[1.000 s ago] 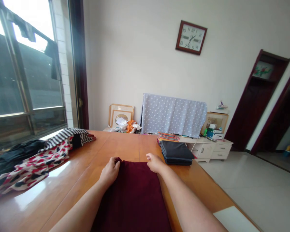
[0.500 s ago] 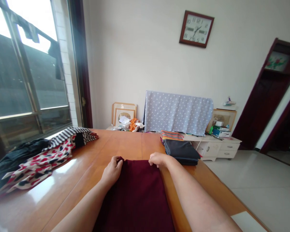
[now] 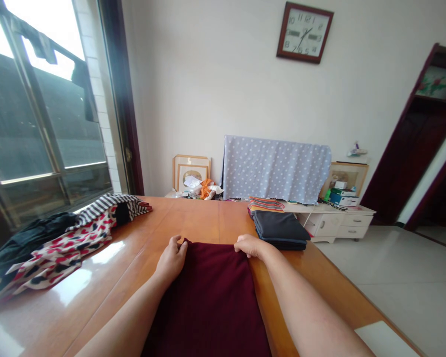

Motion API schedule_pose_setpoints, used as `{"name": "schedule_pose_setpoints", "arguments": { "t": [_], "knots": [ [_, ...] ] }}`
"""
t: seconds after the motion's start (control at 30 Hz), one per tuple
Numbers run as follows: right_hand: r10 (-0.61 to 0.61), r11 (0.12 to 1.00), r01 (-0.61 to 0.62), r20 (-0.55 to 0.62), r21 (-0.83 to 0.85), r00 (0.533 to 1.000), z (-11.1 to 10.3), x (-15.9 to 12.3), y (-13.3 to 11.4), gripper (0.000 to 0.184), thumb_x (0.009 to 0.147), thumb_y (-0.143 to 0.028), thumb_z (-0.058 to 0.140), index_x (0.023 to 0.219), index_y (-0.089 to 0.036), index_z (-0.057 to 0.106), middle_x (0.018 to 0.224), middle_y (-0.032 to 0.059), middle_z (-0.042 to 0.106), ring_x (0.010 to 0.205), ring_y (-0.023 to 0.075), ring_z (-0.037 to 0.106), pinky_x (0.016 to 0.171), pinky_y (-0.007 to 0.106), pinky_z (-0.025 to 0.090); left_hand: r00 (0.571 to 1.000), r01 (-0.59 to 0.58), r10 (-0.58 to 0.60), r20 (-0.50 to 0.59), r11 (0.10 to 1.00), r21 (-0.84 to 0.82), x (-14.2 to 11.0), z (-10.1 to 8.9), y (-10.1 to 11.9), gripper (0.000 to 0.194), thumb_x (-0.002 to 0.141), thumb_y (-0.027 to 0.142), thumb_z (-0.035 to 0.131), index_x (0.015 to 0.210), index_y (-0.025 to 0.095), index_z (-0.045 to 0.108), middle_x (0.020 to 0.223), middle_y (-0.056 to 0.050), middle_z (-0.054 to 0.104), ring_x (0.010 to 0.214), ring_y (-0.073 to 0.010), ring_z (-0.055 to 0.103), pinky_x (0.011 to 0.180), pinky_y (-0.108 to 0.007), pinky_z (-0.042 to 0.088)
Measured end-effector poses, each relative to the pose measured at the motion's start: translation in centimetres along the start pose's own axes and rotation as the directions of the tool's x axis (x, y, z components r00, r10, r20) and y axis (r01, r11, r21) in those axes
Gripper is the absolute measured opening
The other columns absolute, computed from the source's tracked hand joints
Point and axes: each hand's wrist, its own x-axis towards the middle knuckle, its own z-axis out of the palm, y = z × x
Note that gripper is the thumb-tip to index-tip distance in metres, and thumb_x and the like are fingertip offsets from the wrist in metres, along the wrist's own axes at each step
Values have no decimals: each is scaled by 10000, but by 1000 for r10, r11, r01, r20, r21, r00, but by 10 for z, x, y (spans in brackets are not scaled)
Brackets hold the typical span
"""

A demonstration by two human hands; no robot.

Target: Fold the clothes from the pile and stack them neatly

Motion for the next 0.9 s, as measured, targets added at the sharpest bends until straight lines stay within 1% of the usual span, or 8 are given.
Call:
{"name": "schedule_pose_setpoints", "arguments": {
  "t": [0.13,0.23,0.47,0.57,0.67,0.73,0.8,0.9],
  "knots": [
    [-11,999,12,-25,50,1000,-3,-6,1,102,731,-283,576,686,-192,561,478,-54,471,431,96,425,447,223,263,999,8,-8,36,1000,8,0,-1,-1,444,911,369,454,1333,233,445,1299,-114,640,1159,-273,618,936,-381,458],
    [-5,997,9,-50,72,999,1,-7,2,100,731,-276,590,696,-189,556,499,-53,483,442,91,426,452,220,272,1000,-24,24,14,999,26,0,-2,-2,445,871,306,503,1307,222,474,1318,-117,624,1206,-260,588,970,-366,442],
    [-6,996,15,-95,88,995,11,-4,3,118,734,-262,600,672,-196,524,480,-62,440,440,92,405,445,220,277,998,-58,61,-33,994,96,-1,0,-5,494,890,386,521,1339,194,450,1288,-149,604,1186,-262,579,952,-363,448],
    [-19,996,29,-108,85,994,11,-3,5,140,767,-287,583,676,-192,536,491,-56,454,454,96,428,455,219,288,990,-105,119,-82,983,149,-5,-5,3,495,891,394,520,1330,175,450,1283,-152,578,1184,-263,558,962,-355,432],
    [-40,997,50,-140,65,989,12,-2,8,164,779,-302,600,680,-180,555,511,-51,479,485,95,433,482,214,298,968,-193,228,-105,944,269,-13,-14,17,345,897,358,498,1211,219,536,1236,-119,589,1154,-281,538,954,-387,408],
    [-57,997,66,-175,45,983,13,-1,11,165,778,-304,625,697,-168,578,548,-45,516,527,94,445,517,207,315,950,-280,310,-43,903,326,-19,-20,26,239,911,333,468,1098,250,590,1170,-97,615,1123,-285,530,946,-407,387],
    [-65,997,72,-214,25,975,17,2,15,166,791,-311,633,730,-160,602,599,-34,560,570,96,466,552,201,332,925,-371,375,58,864,339,-24,-23,31,209,918,317,454,1034,266,619,1123,-85,631,1109,-279,524,952,-416,363],
    [-49,999,47,-270,-13,962,22,6,20,173,819,-324,626,792,-153,630,663,-14,608,611,106,500,581,202,344,900,-436,400,173,835,335,-28,-22,33,219,914,320,460,1028,280,643,1117,-83,631,1104,-275,520,961,-429,341]
  ]
}}
